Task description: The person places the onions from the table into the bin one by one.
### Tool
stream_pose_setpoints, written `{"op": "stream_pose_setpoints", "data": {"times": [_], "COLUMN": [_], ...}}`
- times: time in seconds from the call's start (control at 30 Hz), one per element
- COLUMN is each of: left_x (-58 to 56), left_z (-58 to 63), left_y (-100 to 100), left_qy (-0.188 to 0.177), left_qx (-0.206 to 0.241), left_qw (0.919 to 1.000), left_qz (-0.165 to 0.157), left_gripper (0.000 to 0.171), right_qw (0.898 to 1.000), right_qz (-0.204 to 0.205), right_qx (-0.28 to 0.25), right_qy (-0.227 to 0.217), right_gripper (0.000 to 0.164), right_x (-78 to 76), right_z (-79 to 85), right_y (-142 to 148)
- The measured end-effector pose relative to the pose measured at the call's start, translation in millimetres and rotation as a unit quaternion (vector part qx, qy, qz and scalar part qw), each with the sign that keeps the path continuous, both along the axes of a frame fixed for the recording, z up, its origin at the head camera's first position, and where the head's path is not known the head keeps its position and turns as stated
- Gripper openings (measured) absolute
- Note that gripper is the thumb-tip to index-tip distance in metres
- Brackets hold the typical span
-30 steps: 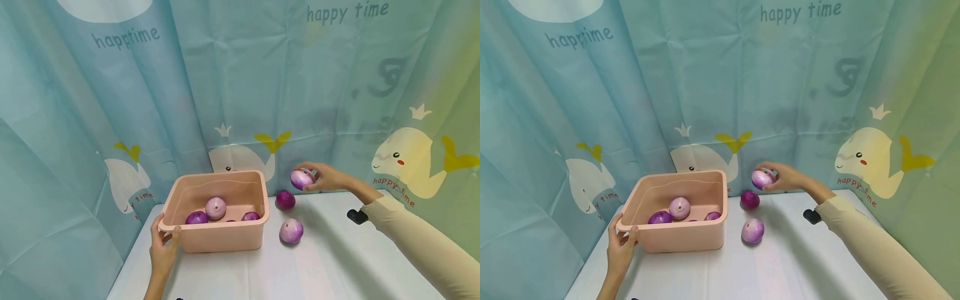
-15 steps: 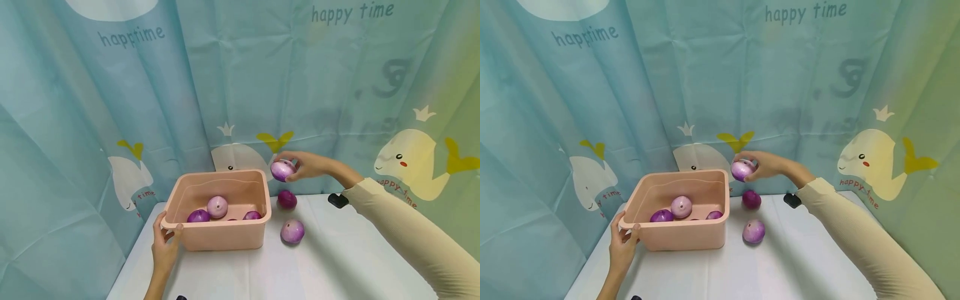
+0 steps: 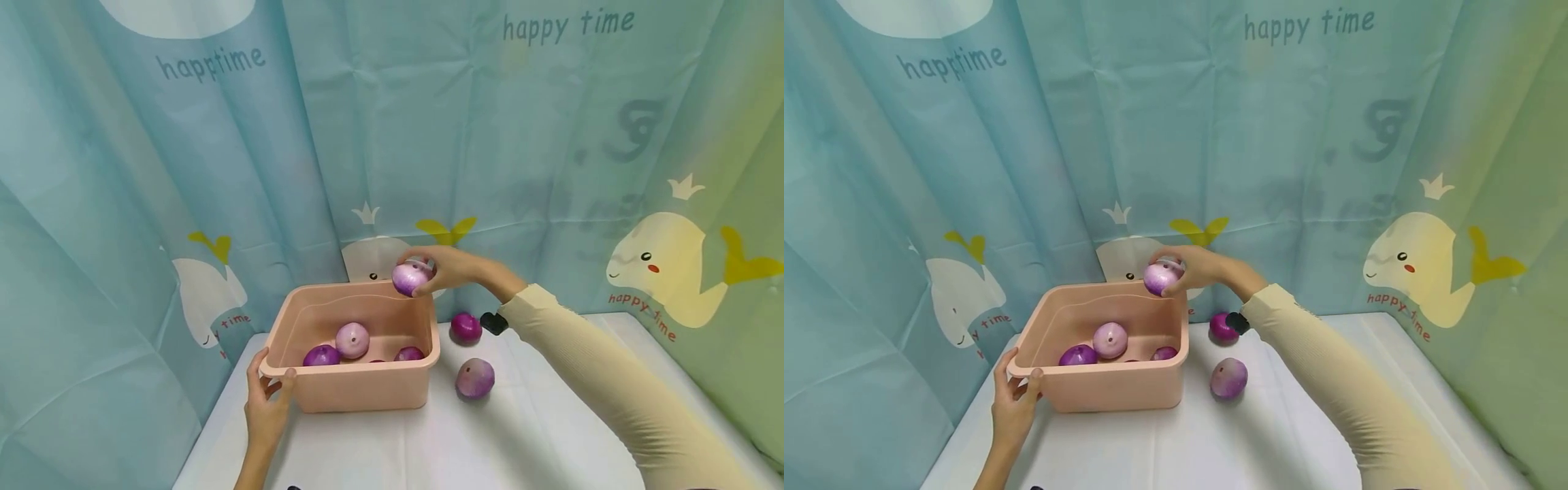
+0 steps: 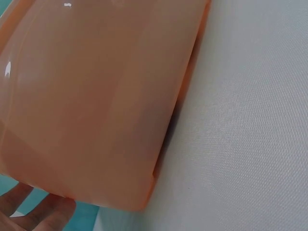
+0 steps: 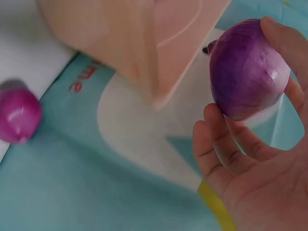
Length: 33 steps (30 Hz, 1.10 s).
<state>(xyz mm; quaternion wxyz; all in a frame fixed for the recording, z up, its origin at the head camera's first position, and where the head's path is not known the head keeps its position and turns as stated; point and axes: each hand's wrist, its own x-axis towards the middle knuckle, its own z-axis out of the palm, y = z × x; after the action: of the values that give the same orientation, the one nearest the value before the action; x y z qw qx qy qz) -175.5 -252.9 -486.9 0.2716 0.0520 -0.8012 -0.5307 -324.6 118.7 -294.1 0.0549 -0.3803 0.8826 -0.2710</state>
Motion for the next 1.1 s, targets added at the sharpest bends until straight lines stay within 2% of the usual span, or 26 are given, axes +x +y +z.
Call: {"op": "stream_pose_setpoints", "data": {"times": [0.3,0.57,0.9,1.1], "left_x": [0.8,-0.1,-0.8,-1.5], "left_z": [-2.6,-3.8,-2.1,-1.3], "left_y": [-2,-2,-1,-1], "left_qy": [-0.005,0.004,0.001,-0.001], "left_qx": [-0.003,-0.006,-0.005,-0.006], "left_qw": [1.0000,1.0000,1.0000,1.0000], "left_qz": [0.000,0.001,0.001,-0.001], "left_gripper": [0.066,0.067,0.067,0.067], "right_qw": [0.999,0.999,0.998,0.999], "right_qz": [0.032,0.039,0.058,0.043], "right_qx": [-0.001,0.001,-0.003,0.007], "right_qy": [0.020,0.017,0.013,-0.014], "right_gripper": [0.060,0.058,0.052,0.052], "right_x": [-5.8,-7.9,-7.8,-3.9], "right_z": [-12.3,-19.9,-30.0,-33.1], "right_y": [-44,-73,-93,-97]}}
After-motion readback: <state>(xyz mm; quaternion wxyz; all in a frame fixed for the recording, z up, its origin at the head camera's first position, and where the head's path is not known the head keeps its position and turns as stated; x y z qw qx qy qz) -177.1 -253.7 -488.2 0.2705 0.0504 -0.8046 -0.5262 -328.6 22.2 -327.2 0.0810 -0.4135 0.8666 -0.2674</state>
